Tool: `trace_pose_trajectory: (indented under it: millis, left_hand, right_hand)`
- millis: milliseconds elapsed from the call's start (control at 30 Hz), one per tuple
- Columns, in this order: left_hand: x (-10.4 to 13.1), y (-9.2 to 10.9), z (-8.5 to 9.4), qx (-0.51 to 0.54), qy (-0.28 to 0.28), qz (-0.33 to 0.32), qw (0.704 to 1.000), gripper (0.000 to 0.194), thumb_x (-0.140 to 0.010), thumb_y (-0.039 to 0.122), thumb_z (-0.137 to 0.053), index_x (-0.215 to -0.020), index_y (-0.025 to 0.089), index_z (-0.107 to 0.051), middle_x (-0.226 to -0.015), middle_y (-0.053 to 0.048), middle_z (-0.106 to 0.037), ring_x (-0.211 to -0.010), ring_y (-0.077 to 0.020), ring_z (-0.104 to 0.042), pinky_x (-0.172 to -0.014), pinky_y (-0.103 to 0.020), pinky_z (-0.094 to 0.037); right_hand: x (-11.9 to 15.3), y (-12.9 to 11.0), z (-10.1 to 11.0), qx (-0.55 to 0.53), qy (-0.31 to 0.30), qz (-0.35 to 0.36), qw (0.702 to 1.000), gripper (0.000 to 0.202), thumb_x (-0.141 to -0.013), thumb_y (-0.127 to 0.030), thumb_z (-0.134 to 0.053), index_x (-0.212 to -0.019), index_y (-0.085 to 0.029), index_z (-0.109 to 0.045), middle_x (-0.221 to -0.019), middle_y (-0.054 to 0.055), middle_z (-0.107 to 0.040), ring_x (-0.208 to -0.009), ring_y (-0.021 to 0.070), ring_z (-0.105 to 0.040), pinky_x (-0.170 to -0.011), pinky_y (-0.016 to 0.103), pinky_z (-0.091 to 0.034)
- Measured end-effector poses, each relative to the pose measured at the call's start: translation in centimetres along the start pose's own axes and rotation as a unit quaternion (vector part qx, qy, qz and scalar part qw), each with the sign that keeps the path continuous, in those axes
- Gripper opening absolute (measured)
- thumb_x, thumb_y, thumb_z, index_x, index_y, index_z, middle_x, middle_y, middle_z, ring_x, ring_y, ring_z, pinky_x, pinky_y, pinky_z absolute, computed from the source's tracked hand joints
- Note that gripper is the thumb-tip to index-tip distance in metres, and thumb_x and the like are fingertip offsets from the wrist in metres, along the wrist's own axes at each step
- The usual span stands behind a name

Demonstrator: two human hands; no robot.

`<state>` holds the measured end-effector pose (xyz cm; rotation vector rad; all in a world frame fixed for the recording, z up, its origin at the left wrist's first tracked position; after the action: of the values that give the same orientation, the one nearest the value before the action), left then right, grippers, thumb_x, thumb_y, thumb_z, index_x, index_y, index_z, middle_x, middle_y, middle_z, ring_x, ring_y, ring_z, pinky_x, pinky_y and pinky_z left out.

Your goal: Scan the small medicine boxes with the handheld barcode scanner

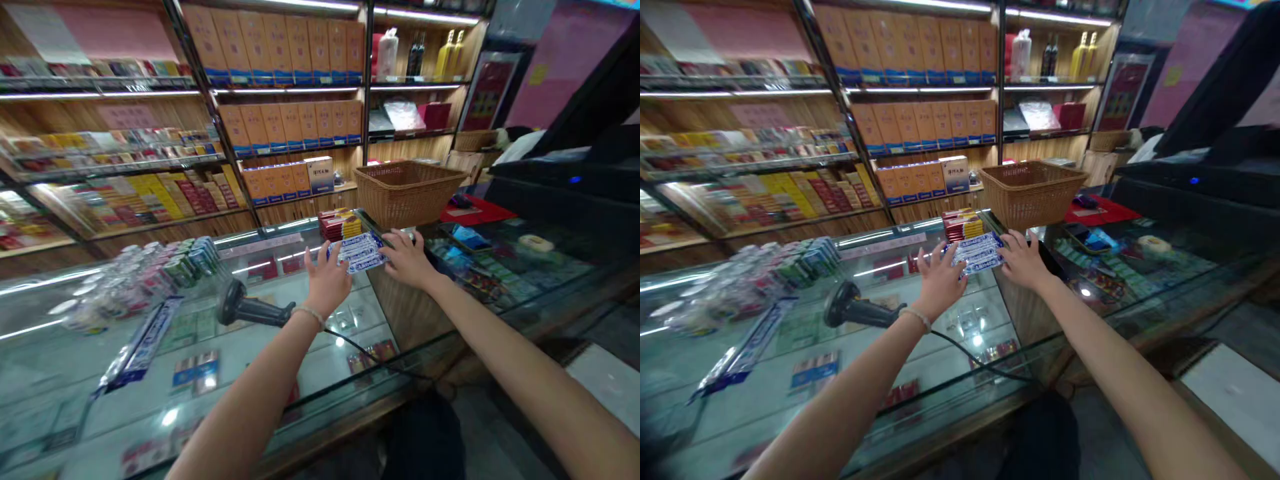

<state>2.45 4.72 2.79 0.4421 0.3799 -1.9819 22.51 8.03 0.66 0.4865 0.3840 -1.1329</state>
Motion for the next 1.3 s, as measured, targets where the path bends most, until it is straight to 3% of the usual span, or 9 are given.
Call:
trace_pose_trajectory:
  millis: [200, 367, 500, 733, 1000, 1300]
  left_hand:
    - [0.4, 0.2, 0.7, 0.012, 0.027, -0.012, 1.0, 0.041, -0.09, 0.032, -0.067, -0.13, 0.028, -0.071, -0.164, -0.011, -0.045, -0.154, -0.0408, -0.034, -0.122, -0.079, -0.016]
    - [1.0, 0.6, 1.2, 0.011, 0.045, -0.056, 0.997, 0.02, -0.091, 0.032, -0.067, -0.106, 0.031, -0.08, -0.162, -0.005, -0.05, -0.153, -0.0399, -0.035, -0.124, -0.078, -0.011]
    - [1.1, 0.7, 1.0, 0.011, 0.053, -0.076, 0.996, 0.016, -0.09, 0.032, -0.068, -0.097, 0.031, -0.082, -0.159, -0.004, -0.053, -0.153, -0.0392, -0.036, -0.126, -0.076, -0.006]
    - [1.1, 0.7, 0.5, -0.001, 0.049, -0.076, 0.996, 0.019, -0.091, 0.035, -0.067, -0.1, 0.029, -0.082, -0.158, -0.006, -0.053, -0.151, -0.0398, -0.038, -0.126, -0.077, -0.005]
    - [1.0, 0.6, 0.2, -0.009, 0.038, -0.057, 0.998, 0.023, -0.094, 0.037, -0.065, -0.106, 0.026, -0.08, -0.161, -0.008, -0.05, -0.152, -0.0404, -0.038, -0.123, -0.079, -0.015]
    - [0.9, 0.4, 0.0, -0.011, 0.024, -0.04, 0.999, 0.028, -0.096, 0.04, -0.061, -0.112, 0.025, -0.079, -0.164, -0.009, -0.047, -0.153, -0.0402, -0.035, -0.124, -0.078, -0.014]
  right_hand:
    - [0.7, -0.8, 1.5, 0.014, 0.061, 0.034, 0.997, 0.042, -0.087, -0.03, -0.064, -0.127, -0.026, -0.071, -0.159, 0.011, -0.051, -0.148, 0.0338, -0.032, -0.121, 0.059, -0.008]
    - [1.1, -1.3, 2.7, 0.001, 0.096, 0.063, 0.993, 0.02, -0.089, -0.037, -0.066, -0.101, -0.03, -0.081, -0.162, 0.007, -0.049, -0.152, 0.0342, -0.029, -0.121, 0.062, -0.008]
    - [1.2, -1.6, 2.5, -0.001, 0.097, 0.074, 0.993, 0.016, -0.088, -0.035, -0.067, -0.089, -0.029, -0.082, -0.161, 0.006, -0.051, -0.152, 0.0344, -0.032, -0.121, 0.063, -0.007]
    - [1.3, -1.6, 1.4, 0.004, 0.075, 0.073, 0.995, 0.017, -0.089, -0.035, -0.066, -0.092, -0.029, -0.082, -0.162, 0.007, -0.049, -0.152, 0.0331, -0.033, -0.122, 0.061, -0.006]
    - [1.3, -1.6, 0.8, 0.017, 0.053, 0.068, 0.996, 0.025, -0.092, -0.039, -0.063, -0.108, -0.029, -0.08, -0.164, 0.009, -0.047, -0.154, 0.0331, -0.029, -0.122, 0.062, -0.006]
    - [1.3, -1.6, 0.5, 0.024, 0.039, 0.056, 0.997, 0.029, -0.095, -0.041, -0.059, -0.115, -0.03, -0.077, -0.165, 0.009, -0.044, -0.155, 0.0325, -0.027, -0.123, 0.063, -0.007]
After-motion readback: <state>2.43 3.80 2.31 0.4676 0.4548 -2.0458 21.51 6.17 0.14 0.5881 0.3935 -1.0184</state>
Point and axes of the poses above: each hand's wrist, its own x-axis away from the middle knuckle, its own z-axis out of the back of the hand, y = z × x, the point moved 6 cm from there along -x, towards the middle knuckle
